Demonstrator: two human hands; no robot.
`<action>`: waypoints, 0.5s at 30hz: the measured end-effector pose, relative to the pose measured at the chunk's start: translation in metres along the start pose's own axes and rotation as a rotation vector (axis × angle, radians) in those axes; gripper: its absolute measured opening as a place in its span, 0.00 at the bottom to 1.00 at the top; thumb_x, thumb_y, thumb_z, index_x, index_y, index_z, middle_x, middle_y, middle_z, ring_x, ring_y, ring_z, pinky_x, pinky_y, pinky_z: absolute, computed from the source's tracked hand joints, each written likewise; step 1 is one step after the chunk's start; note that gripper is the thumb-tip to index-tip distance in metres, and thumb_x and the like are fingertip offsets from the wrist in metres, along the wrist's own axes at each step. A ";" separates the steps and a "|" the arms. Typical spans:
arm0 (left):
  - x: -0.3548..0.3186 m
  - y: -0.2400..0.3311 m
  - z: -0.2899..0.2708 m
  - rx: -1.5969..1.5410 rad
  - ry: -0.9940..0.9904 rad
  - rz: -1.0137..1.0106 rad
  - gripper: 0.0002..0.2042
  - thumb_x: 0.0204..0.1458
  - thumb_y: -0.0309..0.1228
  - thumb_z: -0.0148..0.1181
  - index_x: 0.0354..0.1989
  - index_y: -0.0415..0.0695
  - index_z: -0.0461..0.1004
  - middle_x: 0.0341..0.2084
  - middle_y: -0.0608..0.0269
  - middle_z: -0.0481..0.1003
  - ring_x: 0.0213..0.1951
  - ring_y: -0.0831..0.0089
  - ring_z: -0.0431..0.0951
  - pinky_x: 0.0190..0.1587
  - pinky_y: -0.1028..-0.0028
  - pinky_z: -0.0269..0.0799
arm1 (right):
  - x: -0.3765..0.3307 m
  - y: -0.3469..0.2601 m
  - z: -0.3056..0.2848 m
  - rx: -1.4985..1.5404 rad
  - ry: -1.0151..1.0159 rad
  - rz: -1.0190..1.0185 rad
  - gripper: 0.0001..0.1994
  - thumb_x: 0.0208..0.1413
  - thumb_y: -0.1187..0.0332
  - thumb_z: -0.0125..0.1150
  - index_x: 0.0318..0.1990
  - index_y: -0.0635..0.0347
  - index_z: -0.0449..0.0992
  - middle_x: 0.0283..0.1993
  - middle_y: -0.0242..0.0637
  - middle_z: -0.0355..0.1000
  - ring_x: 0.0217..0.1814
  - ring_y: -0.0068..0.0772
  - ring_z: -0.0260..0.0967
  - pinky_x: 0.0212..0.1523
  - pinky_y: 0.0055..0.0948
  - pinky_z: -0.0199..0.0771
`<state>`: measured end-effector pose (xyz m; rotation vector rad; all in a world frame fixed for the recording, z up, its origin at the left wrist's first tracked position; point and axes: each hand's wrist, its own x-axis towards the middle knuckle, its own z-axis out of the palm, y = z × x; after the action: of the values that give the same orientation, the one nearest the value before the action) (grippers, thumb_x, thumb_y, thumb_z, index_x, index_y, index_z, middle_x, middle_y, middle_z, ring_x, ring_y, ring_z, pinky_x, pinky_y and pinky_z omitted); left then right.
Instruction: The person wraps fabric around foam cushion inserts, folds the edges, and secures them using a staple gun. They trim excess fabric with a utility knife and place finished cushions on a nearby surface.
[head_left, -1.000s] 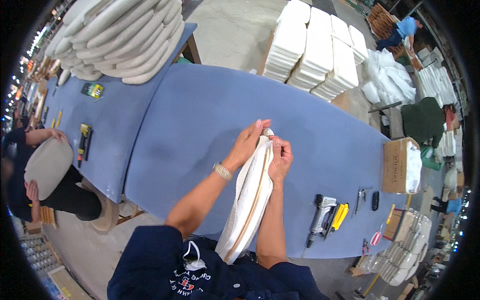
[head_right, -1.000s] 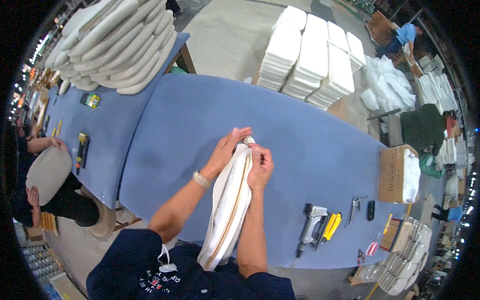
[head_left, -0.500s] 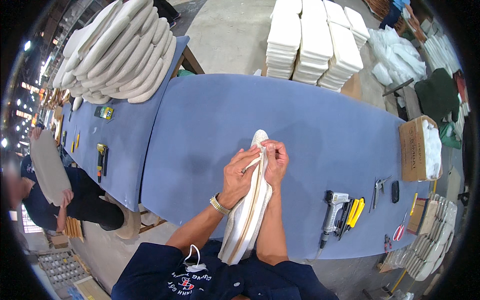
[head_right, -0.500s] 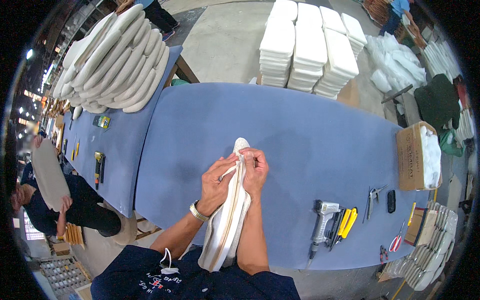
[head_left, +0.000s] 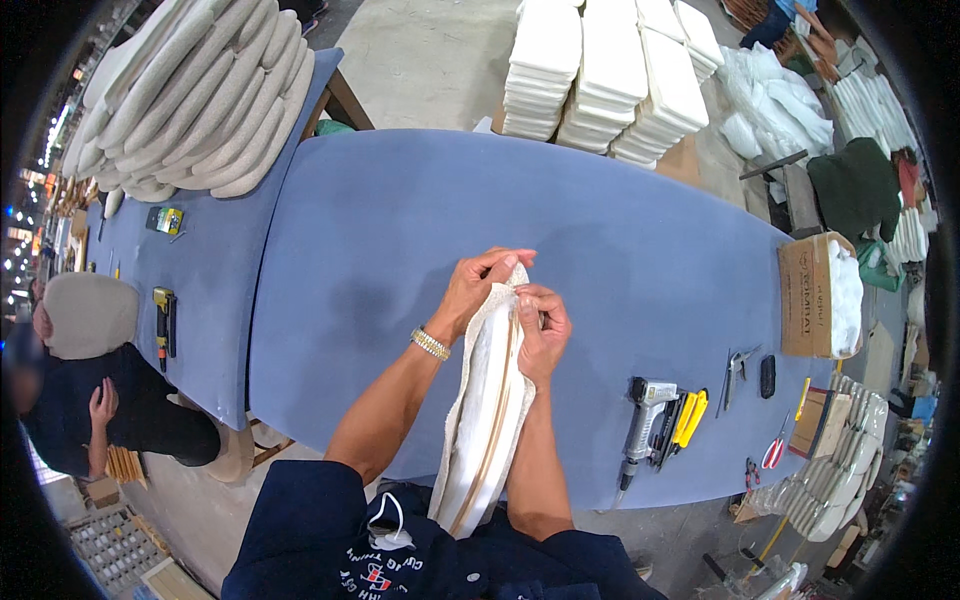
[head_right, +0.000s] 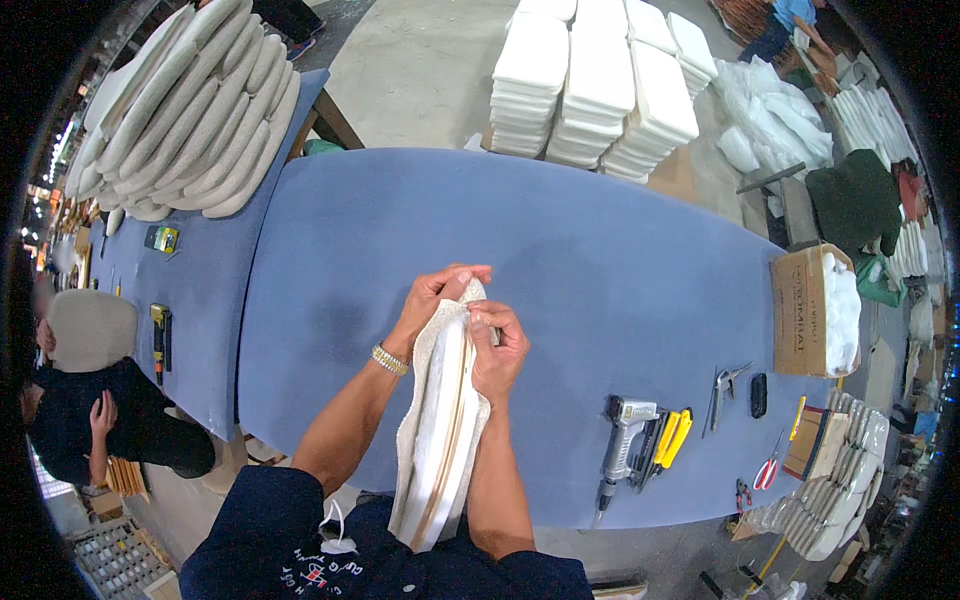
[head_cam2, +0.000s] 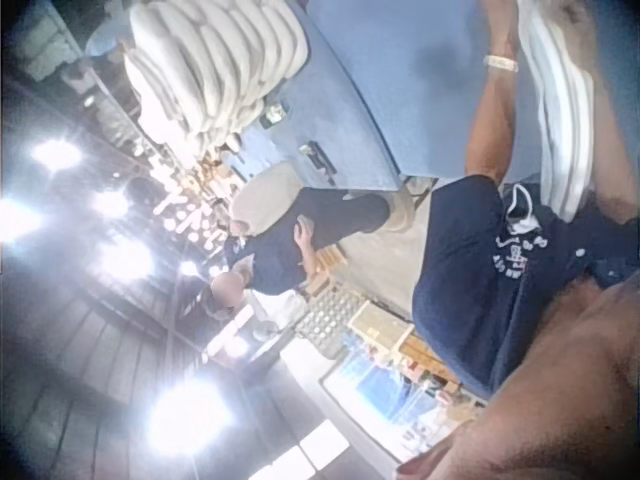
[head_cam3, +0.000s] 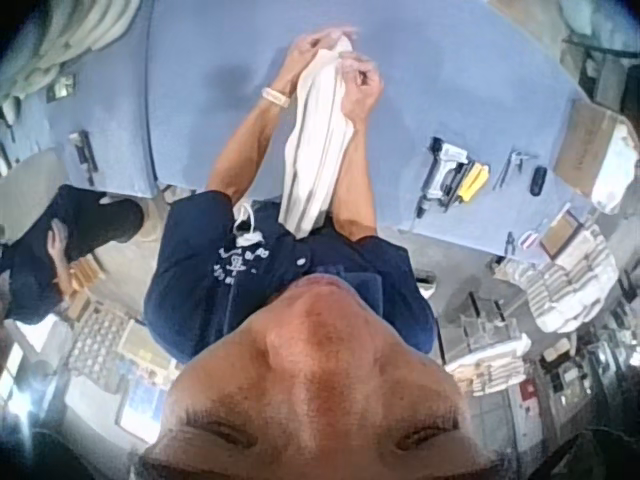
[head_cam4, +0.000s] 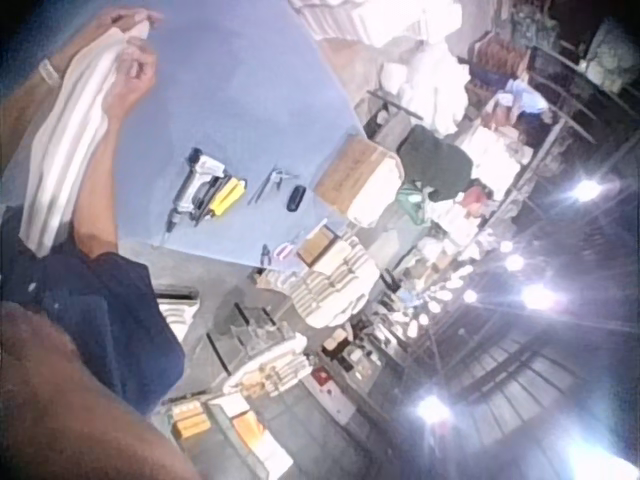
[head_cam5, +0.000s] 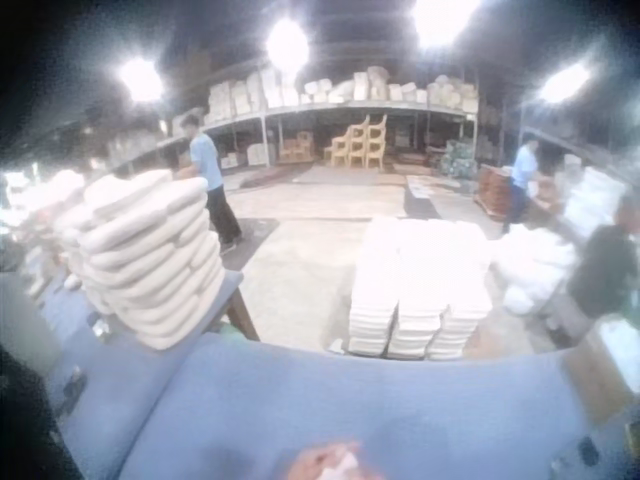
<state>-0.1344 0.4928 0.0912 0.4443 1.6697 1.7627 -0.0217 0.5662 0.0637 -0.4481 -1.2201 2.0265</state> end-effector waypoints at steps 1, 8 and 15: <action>0.000 -0.001 0.000 0.017 0.001 -0.022 0.16 0.68 0.41 0.55 0.52 0.45 0.83 0.41 0.67 0.80 0.37 0.80 0.74 0.41 0.74 0.73 | -0.001 -0.001 -0.001 -0.043 -0.015 -0.025 0.05 0.62 0.73 0.66 0.34 0.63 0.77 0.45 0.40 0.78 0.46 0.27 0.73 0.51 0.31 0.72; -0.002 0.010 0.002 0.095 0.000 -0.053 0.14 0.69 0.37 0.55 0.52 0.45 0.83 0.42 0.68 0.79 0.39 0.81 0.74 0.42 0.77 0.72 | -0.002 -0.008 0.004 -0.167 -0.048 -0.048 0.04 0.61 0.75 0.66 0.35 0.64 0.77 0.43 0.39 0.78 0.45 0.26 0.73 0.49 0.28 0.72; -0.010 0.013 0.005 0.189 -0.026 0.058 0.17 0.68 0.34 0.53 0.63 0.49 0.75 0.53 0.60 0.77 0.53 0.71 0.75 0.58 0.71 0.69 | -0.003 -0.015 -0.001 -0.194 -0.036 -0.039 0.01 0.59 0.78 0.64 0.37 0.64 0.78 0.47 0.41 0.79 0.49 0.31 0.75 0.53 0.31 0.72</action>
<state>-0.1264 0.4905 0.1067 0.6035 1.8295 1.6388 -0.0130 0.5695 0.0756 -0.4782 -1.4440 1.8989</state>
